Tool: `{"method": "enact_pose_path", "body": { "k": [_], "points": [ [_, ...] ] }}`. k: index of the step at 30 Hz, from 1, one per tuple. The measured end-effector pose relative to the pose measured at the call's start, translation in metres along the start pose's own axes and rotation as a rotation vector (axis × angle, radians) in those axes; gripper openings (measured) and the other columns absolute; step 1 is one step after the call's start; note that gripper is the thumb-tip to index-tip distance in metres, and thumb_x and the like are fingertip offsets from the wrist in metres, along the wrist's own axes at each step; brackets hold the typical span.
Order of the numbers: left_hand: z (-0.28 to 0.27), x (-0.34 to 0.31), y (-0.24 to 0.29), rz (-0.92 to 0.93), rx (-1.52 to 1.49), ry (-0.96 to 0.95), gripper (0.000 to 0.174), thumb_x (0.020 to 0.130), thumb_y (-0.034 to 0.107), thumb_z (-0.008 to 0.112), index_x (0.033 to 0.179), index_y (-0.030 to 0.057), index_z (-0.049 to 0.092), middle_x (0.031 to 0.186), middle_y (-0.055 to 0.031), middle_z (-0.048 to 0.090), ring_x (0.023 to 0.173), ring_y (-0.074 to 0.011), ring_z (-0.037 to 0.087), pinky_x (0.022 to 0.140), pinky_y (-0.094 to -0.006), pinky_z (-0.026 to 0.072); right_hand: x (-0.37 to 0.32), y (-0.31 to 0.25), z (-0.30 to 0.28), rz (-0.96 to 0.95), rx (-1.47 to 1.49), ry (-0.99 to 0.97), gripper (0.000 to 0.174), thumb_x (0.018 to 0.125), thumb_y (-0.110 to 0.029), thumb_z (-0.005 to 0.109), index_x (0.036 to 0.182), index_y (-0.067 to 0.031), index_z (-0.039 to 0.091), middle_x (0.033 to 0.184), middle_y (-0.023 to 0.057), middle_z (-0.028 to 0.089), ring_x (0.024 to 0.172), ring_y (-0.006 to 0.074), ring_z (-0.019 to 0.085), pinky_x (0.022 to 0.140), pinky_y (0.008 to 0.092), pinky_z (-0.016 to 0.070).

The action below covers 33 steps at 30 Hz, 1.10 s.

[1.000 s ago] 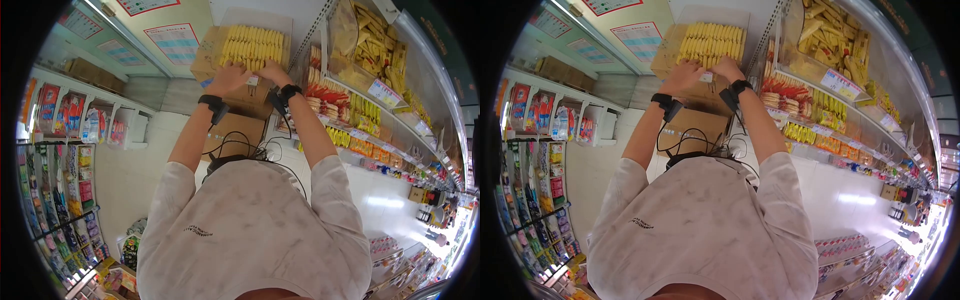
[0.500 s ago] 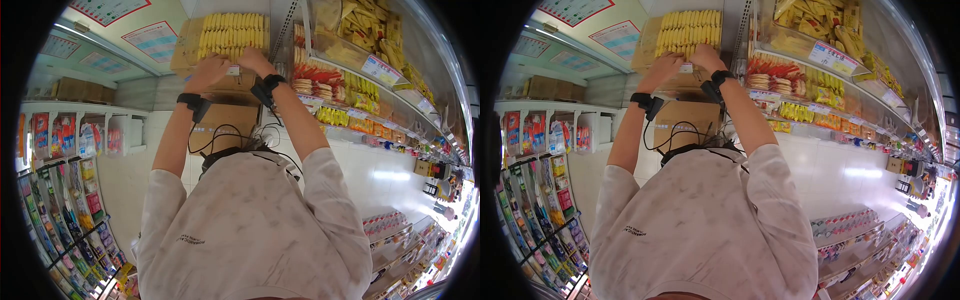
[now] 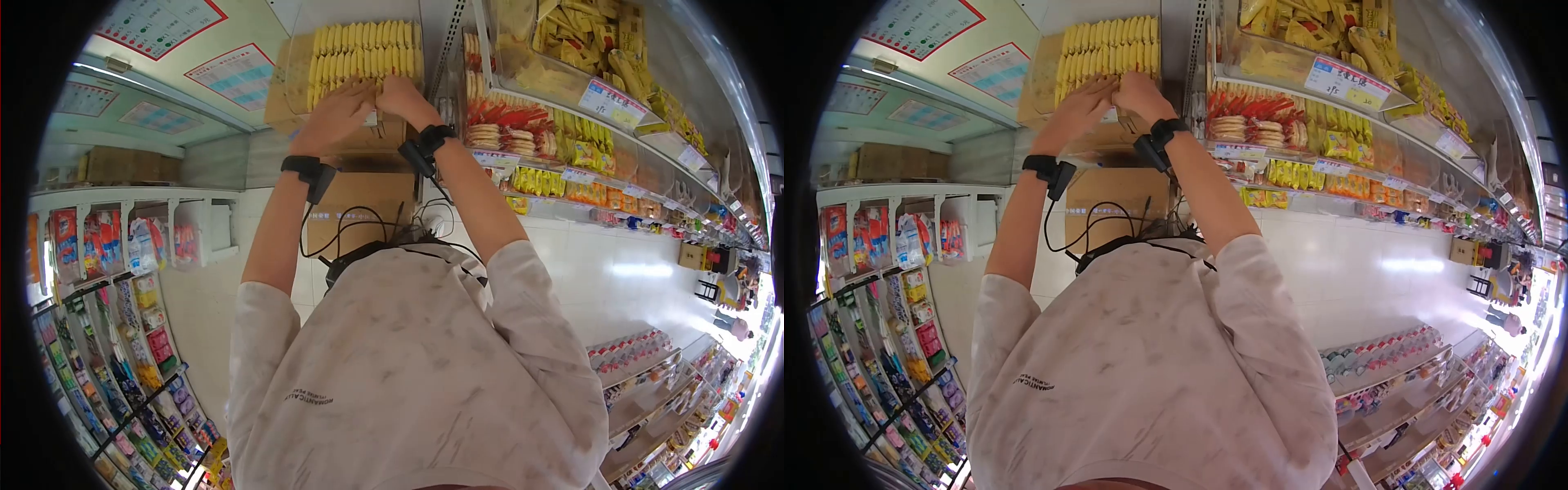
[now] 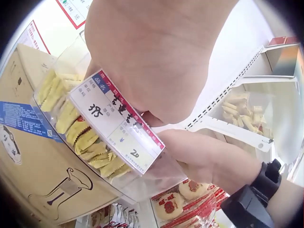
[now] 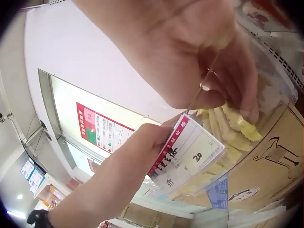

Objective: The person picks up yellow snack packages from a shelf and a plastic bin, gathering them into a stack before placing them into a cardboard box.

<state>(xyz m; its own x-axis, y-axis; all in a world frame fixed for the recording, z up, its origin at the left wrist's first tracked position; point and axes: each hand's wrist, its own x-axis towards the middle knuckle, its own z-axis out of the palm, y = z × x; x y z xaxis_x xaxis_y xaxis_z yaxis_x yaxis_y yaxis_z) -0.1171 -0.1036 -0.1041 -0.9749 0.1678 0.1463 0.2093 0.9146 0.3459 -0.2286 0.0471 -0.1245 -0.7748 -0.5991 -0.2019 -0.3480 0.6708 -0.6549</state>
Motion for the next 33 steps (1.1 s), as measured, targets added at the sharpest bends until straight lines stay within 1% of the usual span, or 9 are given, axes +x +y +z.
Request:
{"method": "enact_pose_path", "body": {
  "k": [3,9,12,15,17,21,23,27,33],
  "points": [
    [-0.017,0.010,0.025,-0.131,-0.103,-0.156,0.053,0.102,0.035,0.038,0.141,0.0067,0.058,0.148,-0.0125,0.055,0.140,-0.0319,0.047,0.115,-0.0408,0.0394,0.003,0.000,-0.006,0.040,0.006,-0.059,0.027,0.079,-0.015,0.071,0.083,0.0116,0.069,0.082,0.0304,0.069,0.084,0.0432,0.070,0.073,0.0452,0.0567],
    [-0.007,0.012,0.011,-0.130,-0.173,-0.089,0.053,0.100,0.040,0.042,0.133,0.0033,0.063,0.143,-0.0160,0.058,0.125,-0.0363,0.058,0.106,-0.0424,0.0455,0.009,0.005,0.002,0.039,0.079,-0.039,0.030,0.080,-0.015,0.069,0.089,0.0126,0.070,0.088,0.0316,0.070,0.090,0.0452,0.070,0.076,0.0475,0.0562],
    [0.000,0.009,0.008,-0.106,-0.136,-0.008,0.052,0.100,0.040,0.044,0.132,0.0036,0.063,0.141,-0.0162,0.059,0.122,-0.0369,0.060,0.104,-0.0430,0.0471,-0.005,-0.003,-0.007,-0.016,-0.035,0.011,0.033,0.085,-0.013,0.064,0.108,0.0111,0.068,0.102,0.0325,0.069,0.100,0.0447,0.069,0.085,0.0462,0.0556],
    [-0.007,0.011,0.012,-0.153,-0.167,-0.065,0.052,0.100,0.041,0.044,0.134,0.0050,0.061,0.139,-0.0156,0.061,0.121,-0.0357,0.061,0.103,-0.0435,0.0475,-0.028,0.006,0.004,-0.408,-0.022,0.536,0.044,0.092,-0.007,0.056,0.131,0.0118,0.052,0.120,0.0326,0.065,0.116,0.0401,0.064,0.099,0.0389,0.0506],
    [-0.002,0.011,0.009,-0.181,-0.180,-0.055,0.050,0.101,0.040,0.043,0.133,0.0066,0.062,0.139,-0.0141,0.061,0.121,-0.0344,0.061,0.103,-0.0434,0.0478,-0.090,-0.024,-0.049,-0.338,0.428,0.308,0.049,0.098,-0.004,0.050,0.145,0.0040,0.040,0.131,0.0269,0.062,0.119,0.0375,0.063,0.104,0.0419,0.0489],
    [0.007,0.009,0.005,-0.139,-0.161,0.009,0.045,0.102,0.039,0.041,0.125,0.0128,0.070,0.141,-0.0079,0.061,0.124,-0.0305,0.060,0.103,-0.0416,0.0489,-0.200,-0.053,-0.140,-0.394,0.672,-0.088,0.031,0.105,-0.008,0.051,0.134,0.0016,0.056,0.123,0.0118,0.067,0.112,0.0188,0.065,0.098,0.0319,0.0512],
    [0.009,0.008,0.008,-0.120,-0.191,0.010,0.044,0.103,0.038,0.040,0.119,0.0153,0.074,0.142,-0.0048,0.061,0.126,-0.0284,0.058,0.103,-0.0406,0.0490,-0.242,-0.067,-0.174,-0.456,0.575,-0.009,0.026,0.104,-0.004,0.051,0.127,0.0005,0.063,0.122,0.0103,0.068,0.111,0.0166,0.065,0.096,0.0297,0.0517],
    [0.006,0.009,0.007,-0.118,-0.174,0.007,0.044,0.103,0.038,0.040,0.115,0.0164,0.077,0.145,-0.0019,0.059,0.129,-0.0263,0.057,0.104,-0.0396,0.0483,-0.278,-0.060,-0.214,-0.516,0.416,0.530,0.024,0.100,0.001,0.053,0.121,-0.0005,0.066,0.120,0.0102,0.068,0.109,0.0169,0.064,0.093,0.0296,0.0519],
    [-0.003,0.009,0.013,-0.162,-0.184,-0.081,0.043,0.103,0.037,0.041,0.118,0.0151,0.075,0.145,-0.0032,0.058,0.128,-0.0279,0.057,0.106,-0.0402,0.0468,-0.264,-0.018,-0.252,-0.312,-0.095,1.124,0.022,0.096,-0.005,0.058,0.116,0.0011,0.066,0.115,0.0149,0.067,0.101,0.0291,0.065,0.092,0.0375,0.0509]
  ]
}}
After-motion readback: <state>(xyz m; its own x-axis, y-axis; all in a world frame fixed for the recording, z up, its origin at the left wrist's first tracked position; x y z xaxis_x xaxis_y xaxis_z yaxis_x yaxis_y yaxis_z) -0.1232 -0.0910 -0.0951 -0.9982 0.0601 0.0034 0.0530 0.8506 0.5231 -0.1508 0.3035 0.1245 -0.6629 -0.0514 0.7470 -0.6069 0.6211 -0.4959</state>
